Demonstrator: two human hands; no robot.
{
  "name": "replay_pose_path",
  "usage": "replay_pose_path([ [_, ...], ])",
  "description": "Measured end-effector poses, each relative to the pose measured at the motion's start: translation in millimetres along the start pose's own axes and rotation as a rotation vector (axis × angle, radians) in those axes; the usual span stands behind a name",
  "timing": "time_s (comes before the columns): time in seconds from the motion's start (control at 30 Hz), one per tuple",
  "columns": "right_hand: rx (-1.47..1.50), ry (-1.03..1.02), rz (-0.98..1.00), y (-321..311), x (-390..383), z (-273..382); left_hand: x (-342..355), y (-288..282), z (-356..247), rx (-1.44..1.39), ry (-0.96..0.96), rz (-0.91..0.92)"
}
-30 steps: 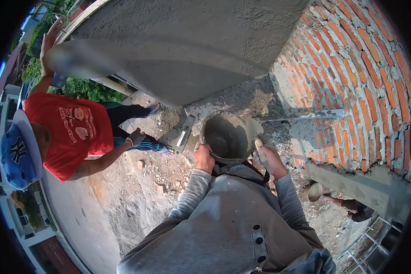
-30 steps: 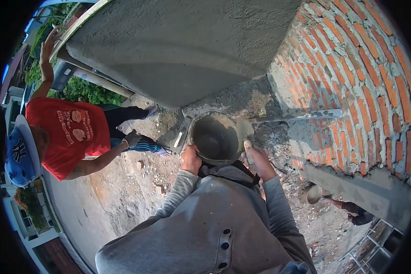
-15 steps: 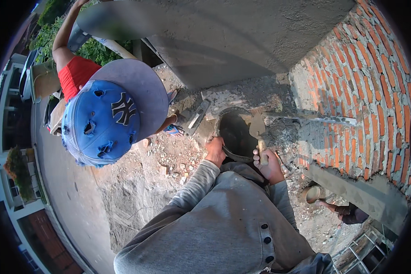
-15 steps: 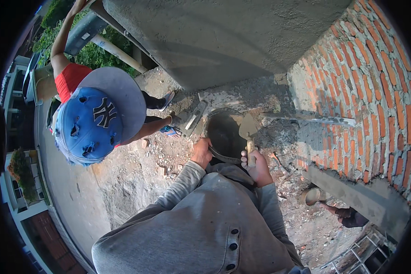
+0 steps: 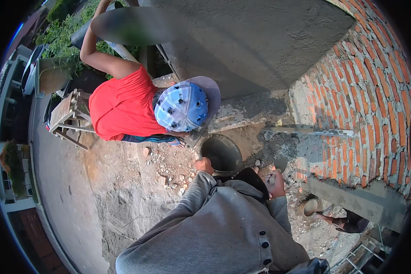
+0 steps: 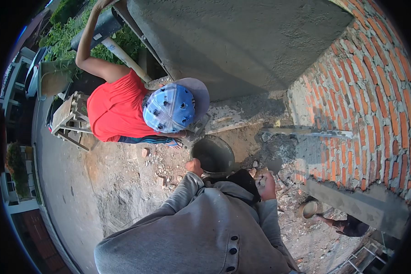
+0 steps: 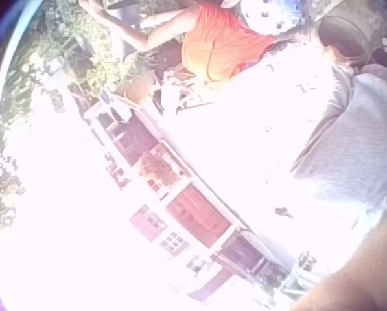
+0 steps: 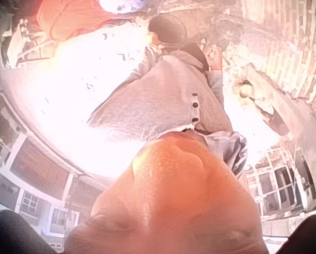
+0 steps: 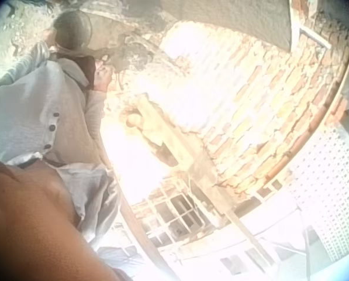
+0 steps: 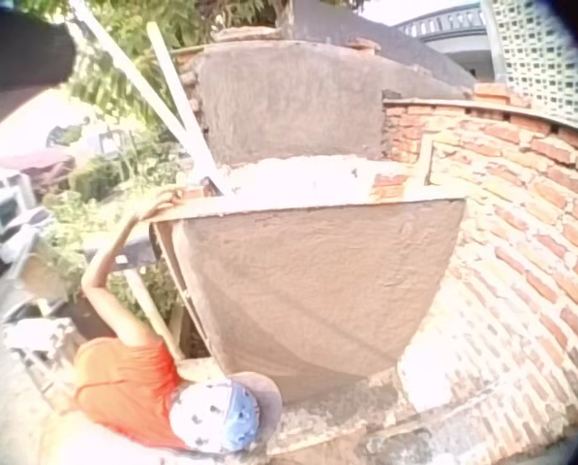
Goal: Apply and smooth cement plaster onto a brick wall using a trowel.
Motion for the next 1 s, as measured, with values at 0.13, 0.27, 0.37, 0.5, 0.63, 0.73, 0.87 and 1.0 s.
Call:
replay_pose_path([
  [0.13,-0.039,0.137,0.0,-26.5,23.4,-19.5,-11.7,24.9,63.1,0.179,-0.305,0.319],
  [0.27,-0.171,0.14,-0.031,-62.2,48.2,-29.8,-42.8,45.3,101.4,0.255,-0.275,0.319],
  [0.37,-0.257,0.092,-0.044,-76.6,58.5,-36.5,-75.4,33.3,142.2,-0.083,-0.419,0.253],
  [0.5,-0.535,0.067,-0.04,-104.0,74.2,-46.8,-115.7,48.1,178.6,-0.205,-0.535,0.248],
  [0.63,-1.156,-0.035,0.224,-124.6,89.5,-54.4,-150.5,77.7,205.3,-0.222,-0.663,0.262],
  [0.73,-1.822,-0.255,0.627,-97.9,84.3,-56.3,-178.3,96.8,214.6,-0.272,-0.695,0.201],
  [0.87,-1.978,-0.325,0.841,-82.2,78.0,-59.6,-220.0,125.5,225.0,-0.433,-0.722,0.051],
  [1.0,-1.187,0.046,0.353,-103.6,78.6,-54.5,-244.5,156.2,235.9,-0.457,-0.773,0.055],
])
Point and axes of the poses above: each hand's wrist, its own x-axis towards the middle knuckle, its own y-axis out of the palm, z = x × y, the point moved 9 cm from there along x, towards the middle knuckle, and after that the axes turned 12 degrees about -y, right-handed, at the moved point
